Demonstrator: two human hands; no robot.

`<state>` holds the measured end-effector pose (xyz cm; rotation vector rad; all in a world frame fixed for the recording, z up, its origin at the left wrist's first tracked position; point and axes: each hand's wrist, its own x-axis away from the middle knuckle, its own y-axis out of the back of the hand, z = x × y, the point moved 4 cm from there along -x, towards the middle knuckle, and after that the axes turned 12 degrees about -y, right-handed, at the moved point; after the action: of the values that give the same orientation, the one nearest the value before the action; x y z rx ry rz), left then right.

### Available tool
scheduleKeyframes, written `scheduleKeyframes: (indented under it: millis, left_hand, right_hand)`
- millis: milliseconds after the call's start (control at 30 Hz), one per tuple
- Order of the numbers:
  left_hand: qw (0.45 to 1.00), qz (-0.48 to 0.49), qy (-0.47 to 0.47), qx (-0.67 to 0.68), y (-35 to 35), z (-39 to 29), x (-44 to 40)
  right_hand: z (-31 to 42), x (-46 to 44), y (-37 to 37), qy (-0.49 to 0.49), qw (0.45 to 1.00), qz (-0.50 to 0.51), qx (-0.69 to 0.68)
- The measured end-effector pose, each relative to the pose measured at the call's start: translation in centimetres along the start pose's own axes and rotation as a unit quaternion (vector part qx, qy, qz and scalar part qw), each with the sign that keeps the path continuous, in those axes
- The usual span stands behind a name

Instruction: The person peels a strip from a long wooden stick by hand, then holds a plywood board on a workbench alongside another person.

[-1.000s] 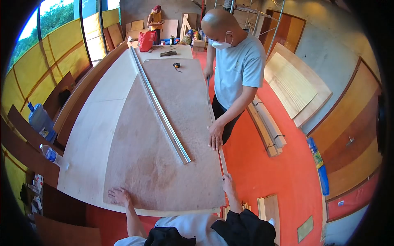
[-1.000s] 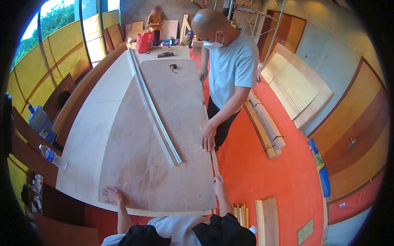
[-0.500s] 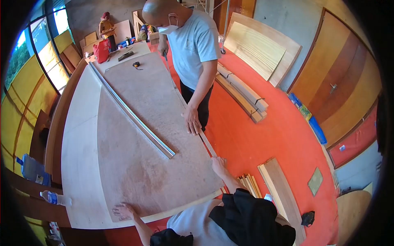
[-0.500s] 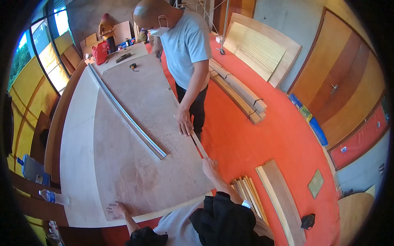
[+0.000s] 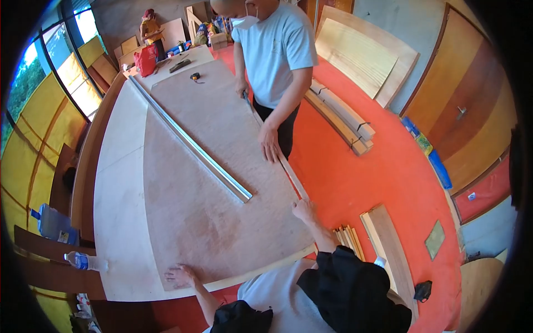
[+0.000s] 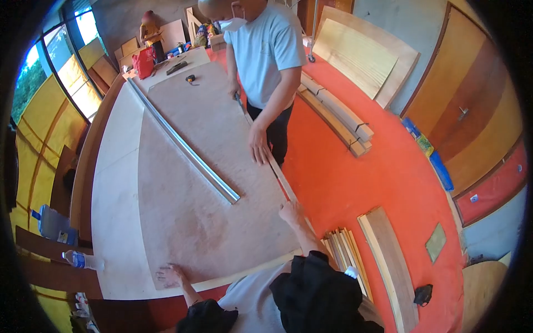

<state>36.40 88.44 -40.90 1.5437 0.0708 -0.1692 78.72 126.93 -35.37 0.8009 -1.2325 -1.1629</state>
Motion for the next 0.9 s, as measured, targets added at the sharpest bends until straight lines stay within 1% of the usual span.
scheduleKeyframes:
  millis: [167, 267, 367, 467, 533, 633, 733, 833, 900]
  left_hand:
    - [1.000, 0.012, -0.004, -0.008, -1.3, 0.6, -0.5]
    - [1.000, 0.002, -0.010, -0.007, -2.3, 0.9, -0.6]
    - [1.000, 0.023, -0.009, -0.002, 0.1, 0.2, 0.0]
    - [1.000, -0.002, -0.007, 0.012, -1.5, 0.6, -0.4]
    - [1.000, -0.004, -0.017, -0.007, -1.5, 0.8, -0.4]
    - [1.000, -0.006, -0.017, -0.003, -2.0, 0.7, -0.6]
    - [1.000, -0.010, -0.009, 0.013, -2.1, 0.6, -0.7]
    - [1.000, -0.002, -0.003, 0.020, -1.8, 0.7, -0.7]
    - [0.999, 0.009, -0.007, 0.031, -1.5, 0.6, -0.6]
  right_hand:
    - [-0.6, -0.6, -1.6, 0.000, 1.000, -0.006, 0.002]
    - [-0.6, -0.5, -1.8, -0.011, 1.000, -0.016, -0.007]
    - [-0.6, -0.4, -2.3, -0.029, 0.999, -0.038, -0.027]
    - [-0.6, -0.2, -2.7, -0.051, 0.995, -0.064, -0.053]
    - [-0.5, 0.1, -2.7, -0.067, 0.994, -0.057, -0.064]
    - [-0.3, 0.5, -2.4, -0.092, 0.993, 0.008, -0.070]
    - [-1.2, -0.2, -5.3, -0.025, 0.982, -0.149, -0.111]
    - [-1.4, -0.2, -4.5, -0.113, 0.981, -0.064, -0.141]
    - [-2.3, -1.0, -6.5, -0.060, 0.970, -0.180, -0.150]
